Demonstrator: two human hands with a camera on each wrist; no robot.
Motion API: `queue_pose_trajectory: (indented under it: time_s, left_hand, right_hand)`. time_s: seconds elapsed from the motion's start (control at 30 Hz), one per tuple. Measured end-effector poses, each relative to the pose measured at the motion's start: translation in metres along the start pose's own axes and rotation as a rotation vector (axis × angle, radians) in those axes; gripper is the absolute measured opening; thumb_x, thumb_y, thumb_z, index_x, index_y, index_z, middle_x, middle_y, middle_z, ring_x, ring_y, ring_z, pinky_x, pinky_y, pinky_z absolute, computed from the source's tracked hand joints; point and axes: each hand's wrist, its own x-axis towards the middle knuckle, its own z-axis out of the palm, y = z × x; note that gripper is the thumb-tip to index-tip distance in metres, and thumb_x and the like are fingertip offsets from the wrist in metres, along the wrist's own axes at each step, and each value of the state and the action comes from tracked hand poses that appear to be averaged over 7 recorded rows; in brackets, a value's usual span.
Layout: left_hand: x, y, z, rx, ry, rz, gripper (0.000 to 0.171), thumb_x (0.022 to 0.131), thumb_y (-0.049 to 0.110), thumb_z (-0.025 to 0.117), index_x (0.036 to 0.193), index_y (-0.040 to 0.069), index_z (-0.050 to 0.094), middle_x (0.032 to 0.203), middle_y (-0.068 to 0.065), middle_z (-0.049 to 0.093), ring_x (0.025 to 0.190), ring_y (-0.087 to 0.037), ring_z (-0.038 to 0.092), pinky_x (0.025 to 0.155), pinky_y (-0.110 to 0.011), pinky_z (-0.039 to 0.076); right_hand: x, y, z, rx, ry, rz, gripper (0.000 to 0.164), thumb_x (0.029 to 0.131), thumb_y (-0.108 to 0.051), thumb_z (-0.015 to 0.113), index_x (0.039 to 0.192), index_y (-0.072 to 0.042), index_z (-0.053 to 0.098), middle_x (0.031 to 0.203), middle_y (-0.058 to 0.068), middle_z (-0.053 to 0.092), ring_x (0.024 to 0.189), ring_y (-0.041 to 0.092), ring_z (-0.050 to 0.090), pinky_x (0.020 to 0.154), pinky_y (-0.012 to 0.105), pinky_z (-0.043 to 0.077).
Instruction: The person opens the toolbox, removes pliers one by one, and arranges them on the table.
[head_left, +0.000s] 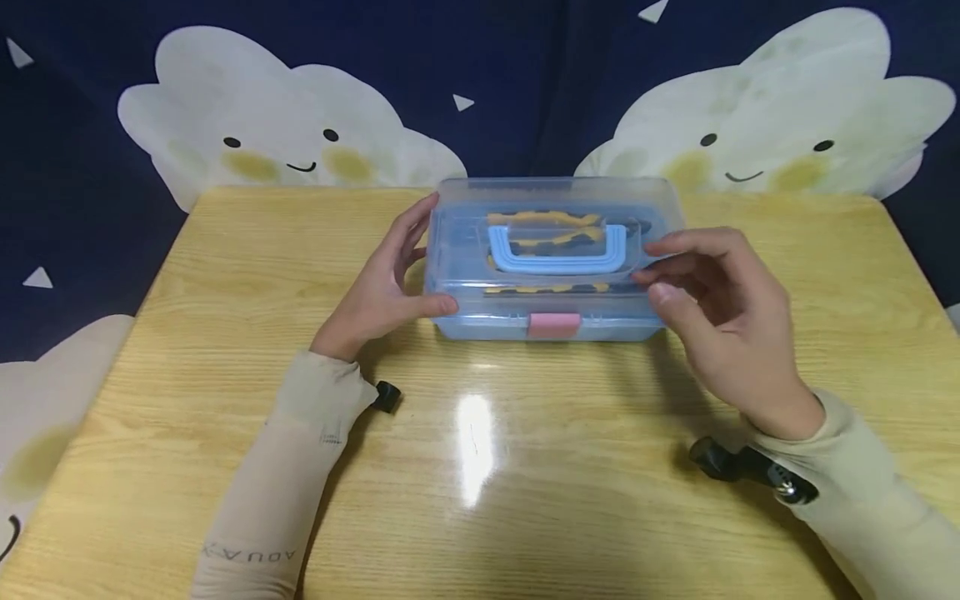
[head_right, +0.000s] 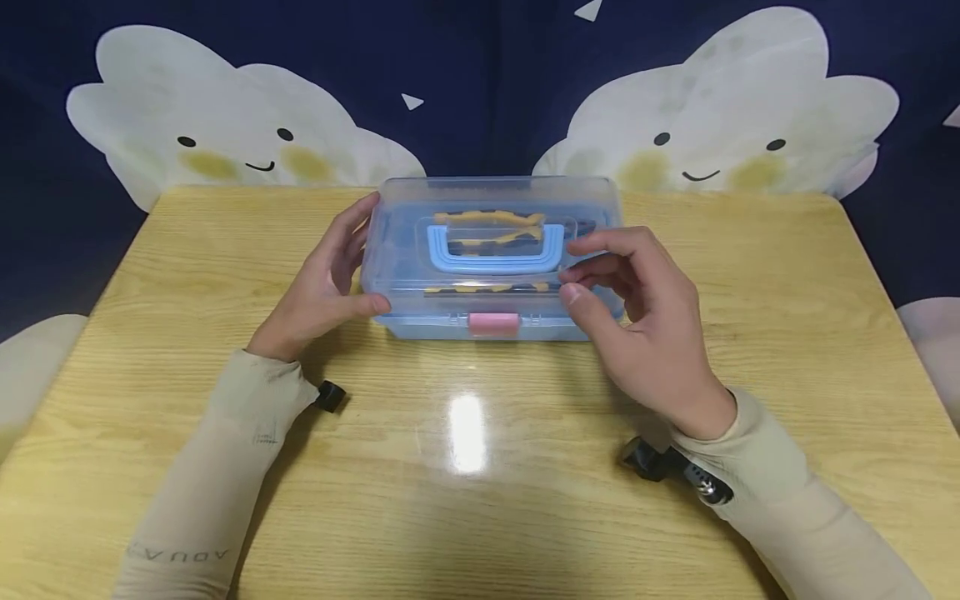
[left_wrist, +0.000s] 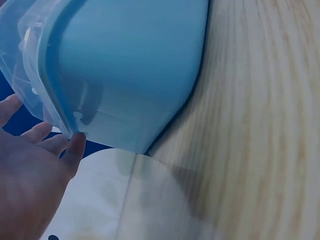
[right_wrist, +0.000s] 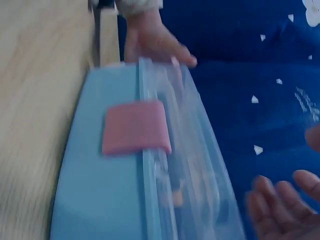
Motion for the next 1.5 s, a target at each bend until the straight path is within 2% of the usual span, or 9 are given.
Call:
queue_pose_trajectory:
  time_s: [0.13,0.37,0.57,0.73,1.03,1.13,1.2,1.37,1.5]
  left_hand:
    - [-0.001,0.002,-0.002,-0.005,0.009,-0.019,0.127,0.065,0.059,0.092,0.165,0.023,0.023,0.174,0.009,0.019,0.163,-0.012,0.017,0.130,-0.051,0.027]
    - [0.001,0.007,-0.005,0.008,0.023,-0.044,0.121,0.069,0.044,0.096,0.165,0.025,0.025,0.173,0.010,0.022,0.162,-0.011,0.020,0.131,-0.045,0.030]
    - [0.000,0.012,-0.006,0.043,0.015,-0.106,0.112,0.073,0.026,0.096,0.163,0.032,0.029,0.170,0.014,0.028,0.160,-0.006,0.025,0.128,-0.040,0.037]
    - [-0.003,0.017,-0.008,0.041,-0.001,-0.119,0.111,0.074,0.024,0.096,0.163,0.031,0.029,0.170,0.015,0.028,0.159,-0.006,0.027,0.128,-0.035,0.036]
    - [-0.005,0.023,-0.009,0.079,0.000,-0.168,0.109,0.076,0.020,0.094,0.162,0.037,0.029,0.170,0.019,0.027,0.158,-0.007,0.031,0.127,-0.030,0.037]
    - [-0.004,0.023,-0.009,0.082,-0.004,-0.176,0.108,0.077,0.019,0.093,0.162,0.038,0.029,0.169,0.020,0.027,0.158,-0.008,0.032,0.126,-0.030,0.038]
    - [-0.004,0.023,-0.009,0.075,-0.007,-0.172,0.108,0.077,0.018,0.093,0.162,0.037,0.030,0.169,0.020,0.027,0.158,-0.008,0.032,0.125,-0.029,0.038]
    - [-0.003,0.022,-0.009,0.069,-0.011,-0.161,0.107,0.077,0.019,0.093,0.162,0.036,0.030,0.170,0.020,0.027,0.158,-0.008,0.032,0.125,-0.028,0.038]
    - [-0.004,0.022,-0.010,0.072,-0.009,-0.165,0.107,0.076,0.020,0.093,0.161,0.038,0.031,0.169,0.020,0.028,0.157,-0.008,0.032,0.125,-0.028,0.039]
  right_hand:
    - [-0.002,-0.005,0.006,0.083,-0.002,-0.053,0.025,0.090,0.012,0.064,0.113,0.021,0.060,0.111,0.009,0.073,0.095,0.016,0.072,0.086,0.019,0.059]
    - [-0.010,-0.007,0.019,0.016,-0.207,-0.005,0.021,0.086,0.019,0.062,0.107,0.016,0.065,0.106,0.003,0.075,0.094,0.011,0.071,0.088,0.018,0.059]
    - [-0.022,0.001,0.029,-0.090,-0.307,0.143,0.038,0.085,0.020,0.067,0.121,0.008,0.062,0.109,-0.002,0.072,0.096,0.008,0.071,0.088,0.020,0.060]
    - [-0.030,0.009,0.036,-0.095,-0.342,0.208,0.034,0.088,0.017,0.065,0.120,0.004,0.063,0.106,-0.001,0.071,0.096,0.008,0.070,0.087,0.020,0.060]
    - [-0.039,0.021,0.047,-0.038,-0.383,0.342,0.033,0.096,0.011,0.060,0.128,0.004,0.062,0.139,0.013,0.066,0.100,0.011,0.071,0.086,0.022,0.061]
    - [-0.041,0.026,0.049,-0.035,-0.373,0.416,0.024,0.100,0.004,0.059,0.123,0.004,0.066,0.144,0.015,0.063,0.099,0.015,0.074,0.087,0.024,0.062]
    - [-0.042,0.029,0.050,-0.035,-0.356,0.491,0.022,0.102,-0.002,0.058,0.121,0.004,0.068,0.135,0.018,0.067,0.097,0.017,0.075,0.087,0.026,0.063]
    - [-0.043,0.034,0.056,0.037,-0.319,0.717,0.031,0.108,-0.012,0.051,0.124,0.009,0.067,0.107,0.025,0.072,0.091,0.020,0.077,0.086,0.033,0.065]
    - [-0.045,0.037,0.058,0.110,-0.274,0.824,0.038,0.110,-0.017,0.046,0.125,0.012,0.065,0.103,0.020,0.073,0.088,0.020,0.076,0.085,0.033,0.065]
